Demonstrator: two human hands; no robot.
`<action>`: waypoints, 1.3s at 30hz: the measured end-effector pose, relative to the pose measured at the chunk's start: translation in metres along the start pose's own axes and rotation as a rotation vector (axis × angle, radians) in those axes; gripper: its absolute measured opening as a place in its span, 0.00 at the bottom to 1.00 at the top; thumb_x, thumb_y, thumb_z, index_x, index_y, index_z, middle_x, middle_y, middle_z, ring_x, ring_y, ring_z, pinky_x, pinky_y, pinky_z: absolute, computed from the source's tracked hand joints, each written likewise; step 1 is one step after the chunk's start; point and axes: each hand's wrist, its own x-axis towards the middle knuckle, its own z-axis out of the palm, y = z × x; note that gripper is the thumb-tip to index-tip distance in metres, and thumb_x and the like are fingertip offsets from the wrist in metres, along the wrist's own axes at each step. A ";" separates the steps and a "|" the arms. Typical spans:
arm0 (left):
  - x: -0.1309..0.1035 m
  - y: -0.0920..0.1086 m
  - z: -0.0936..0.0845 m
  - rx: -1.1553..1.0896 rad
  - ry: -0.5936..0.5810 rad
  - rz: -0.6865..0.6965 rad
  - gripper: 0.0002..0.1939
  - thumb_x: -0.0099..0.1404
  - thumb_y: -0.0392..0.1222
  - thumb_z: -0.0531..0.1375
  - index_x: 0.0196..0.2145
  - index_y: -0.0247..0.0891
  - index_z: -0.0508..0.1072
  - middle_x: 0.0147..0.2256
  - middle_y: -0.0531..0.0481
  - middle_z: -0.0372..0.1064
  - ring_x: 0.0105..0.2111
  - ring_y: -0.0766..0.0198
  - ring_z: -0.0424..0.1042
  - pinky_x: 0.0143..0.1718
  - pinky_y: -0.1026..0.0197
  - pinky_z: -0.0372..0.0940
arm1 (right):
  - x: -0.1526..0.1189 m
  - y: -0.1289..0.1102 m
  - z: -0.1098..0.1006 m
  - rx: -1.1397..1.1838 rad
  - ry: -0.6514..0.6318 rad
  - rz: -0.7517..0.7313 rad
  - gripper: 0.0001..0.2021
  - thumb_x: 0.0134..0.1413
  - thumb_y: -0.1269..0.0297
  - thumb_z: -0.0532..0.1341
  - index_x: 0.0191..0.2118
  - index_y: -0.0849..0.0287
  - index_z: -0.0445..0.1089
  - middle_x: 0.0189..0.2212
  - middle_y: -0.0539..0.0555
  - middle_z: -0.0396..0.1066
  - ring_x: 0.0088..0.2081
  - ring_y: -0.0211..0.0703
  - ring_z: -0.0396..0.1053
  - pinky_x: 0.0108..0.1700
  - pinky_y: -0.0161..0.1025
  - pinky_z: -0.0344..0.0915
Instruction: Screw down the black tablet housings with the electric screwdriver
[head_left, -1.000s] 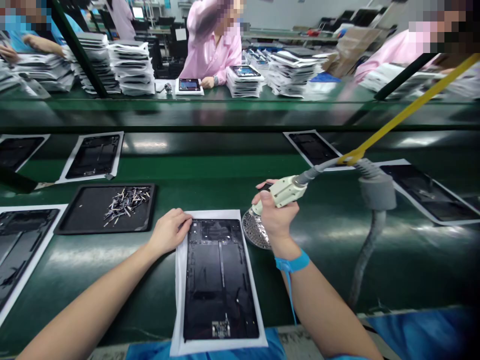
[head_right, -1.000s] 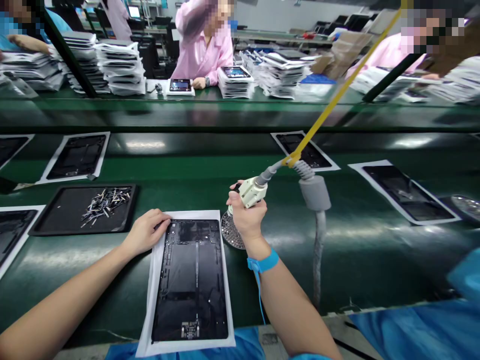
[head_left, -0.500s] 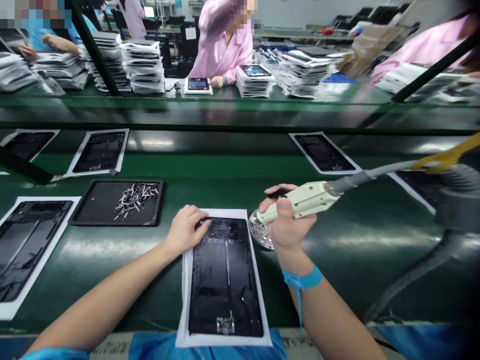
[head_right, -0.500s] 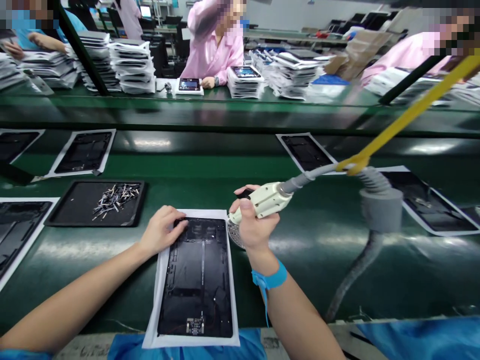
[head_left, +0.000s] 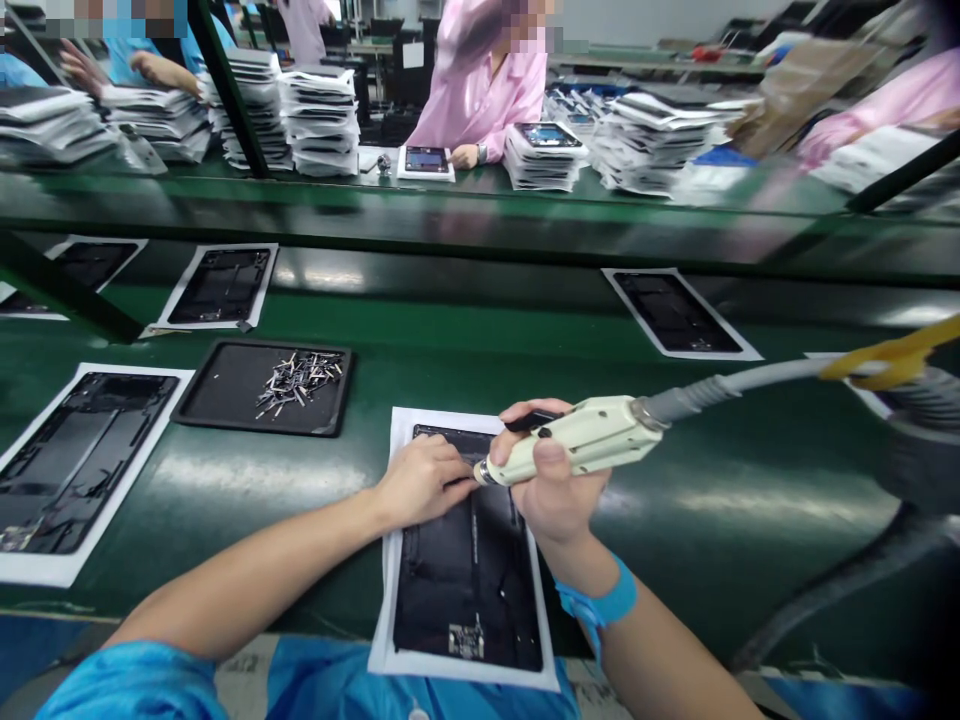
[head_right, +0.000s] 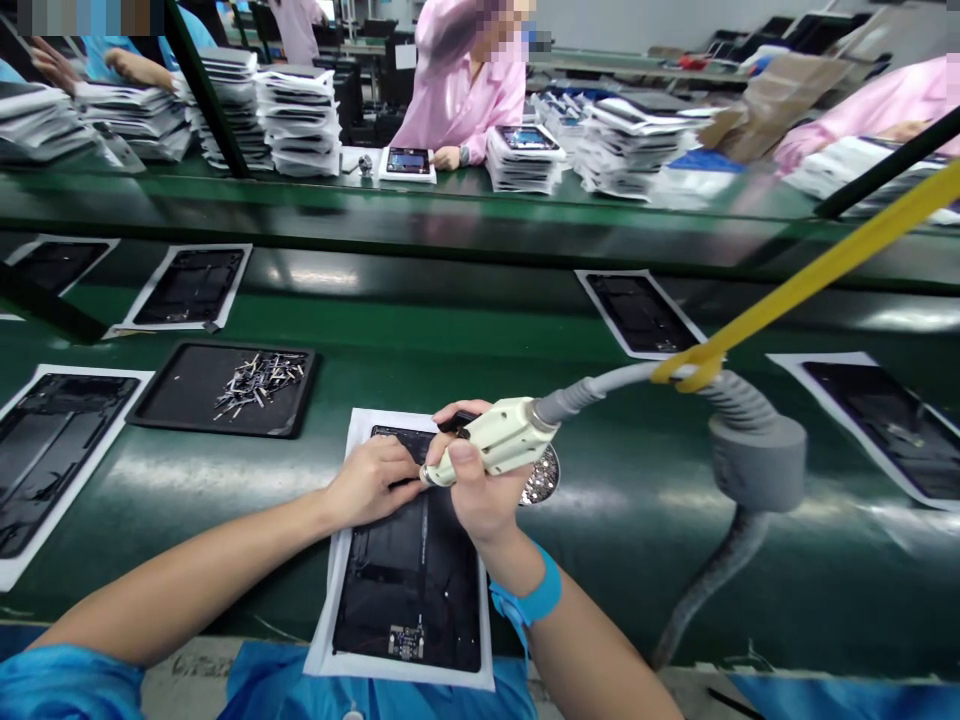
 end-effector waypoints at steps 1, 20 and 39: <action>0.000 0.000 0.000 0.002 -0.005 0.005 0.16 0.75 0.47 0.57 0.37 0.40 0.81 0.31 0.46 0.75 0.33 0.61 0.71 0.37 0.58 0.65 | 0.000 0.000 0.000 0.002 -0.001 -0.001 0.16 0.57 0.53 0.67 0.46 0.53 0.67 0.36 0.50 0.72 0.20 0.35 0.70 0.19 0.35 0.70; 0.001 -0.002 0.004 -0.020 -0.011 0.029 0.13 0.75 0.43 0.57 0.35 0.37 0.79 0.31 0.48 0.75 0.33 0.61 0.70 0.36 0.57 0.61 | -0.004 0.006 -0.002 0.071 -0.055 -0.008 0.14 0.60 0.56 0.68 0.48 0.52 0.70 0.38 0.51 0.73 0.21 0.36 0.71 0.18 0.34 0.71; 0.010 -0.058 -0.034 0.098 0.048 -0.414 0.11 0.73 0.37 0.55 0.38 0.40 0.78 0.36 0.48 0.75 0.37 0.58 0.69 0.41 0.56 0.62 | 0.016 0.049 0.050 -0.045 -0.183 -0.079 0.13 0.59 0.57 0.68 0.46 0.54 0.69 0.38 0.50 0.74 0.23 0.34 0.71 0.28 0.36 0.74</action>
